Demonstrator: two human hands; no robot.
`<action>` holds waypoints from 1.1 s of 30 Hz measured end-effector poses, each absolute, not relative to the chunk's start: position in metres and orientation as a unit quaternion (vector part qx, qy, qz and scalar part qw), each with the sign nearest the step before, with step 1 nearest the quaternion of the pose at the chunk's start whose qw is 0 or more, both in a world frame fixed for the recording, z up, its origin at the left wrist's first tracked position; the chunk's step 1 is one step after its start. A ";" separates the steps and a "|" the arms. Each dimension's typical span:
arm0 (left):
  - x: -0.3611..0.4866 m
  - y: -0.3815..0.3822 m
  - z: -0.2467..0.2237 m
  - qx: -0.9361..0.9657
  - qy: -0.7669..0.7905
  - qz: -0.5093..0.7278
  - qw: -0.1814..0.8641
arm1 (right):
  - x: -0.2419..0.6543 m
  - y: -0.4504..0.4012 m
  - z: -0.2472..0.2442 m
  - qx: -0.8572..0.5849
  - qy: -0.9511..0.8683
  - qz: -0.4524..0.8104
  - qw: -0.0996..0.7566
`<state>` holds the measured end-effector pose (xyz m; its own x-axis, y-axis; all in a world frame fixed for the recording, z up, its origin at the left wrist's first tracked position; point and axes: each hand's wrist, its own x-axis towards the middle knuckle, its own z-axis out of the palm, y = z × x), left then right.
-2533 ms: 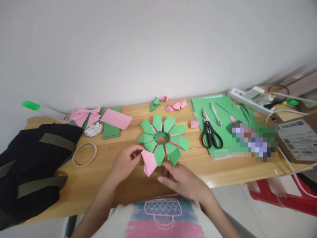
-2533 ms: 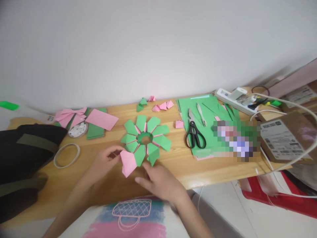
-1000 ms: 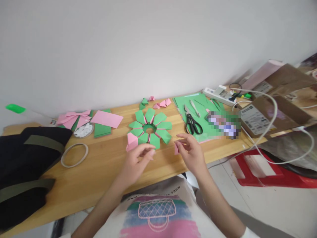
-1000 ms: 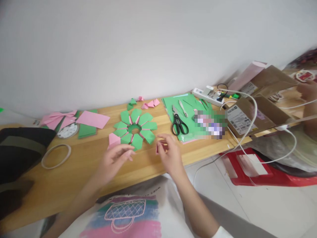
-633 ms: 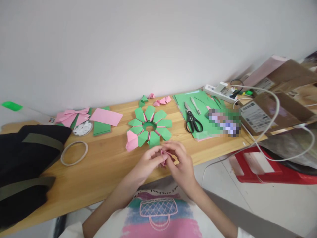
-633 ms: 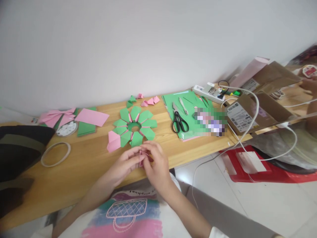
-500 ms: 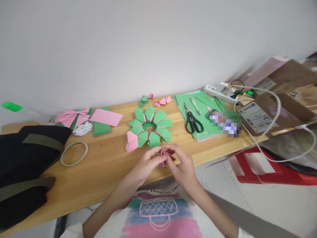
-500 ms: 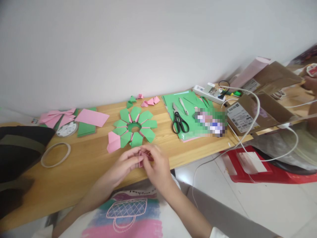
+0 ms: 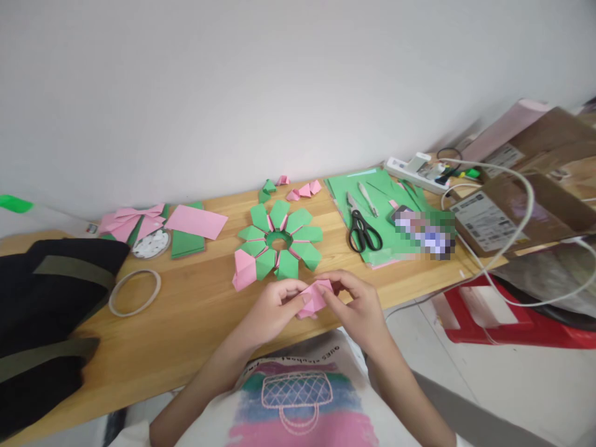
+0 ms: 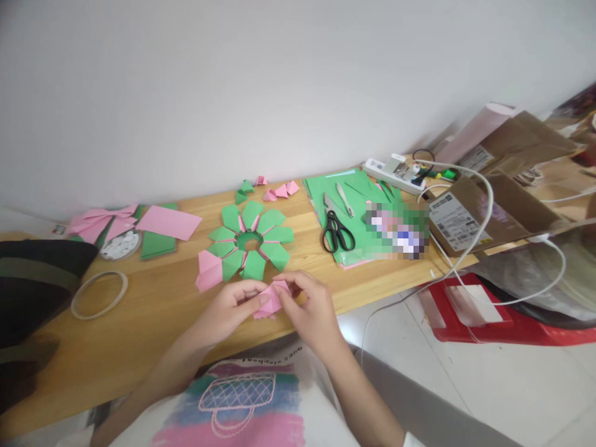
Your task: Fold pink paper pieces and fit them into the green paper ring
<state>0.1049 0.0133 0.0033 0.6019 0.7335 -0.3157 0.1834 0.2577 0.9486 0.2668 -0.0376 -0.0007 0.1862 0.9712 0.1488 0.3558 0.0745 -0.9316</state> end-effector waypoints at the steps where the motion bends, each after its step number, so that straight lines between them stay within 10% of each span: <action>1: 0.105 0.013 0.003 0.568 0.394 0.199 0.695 | 0.268 -0.037 -0.001 -0.600 -0.549 0.326 0.482; 33: 0.109 0.014 0.009 0.449 0.358 0.171 0.800 | 0.280 -0.028 -0.005 -0.588 -0.398 0.480 0.516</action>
<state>0.1086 0.0142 0.0091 0.6851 0.5961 -0.4187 0.0471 0.5373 0.8421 0.2797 -0.0284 -0.0051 0.2227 0.9627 -0.1540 -0.0274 -0.1517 -0.9880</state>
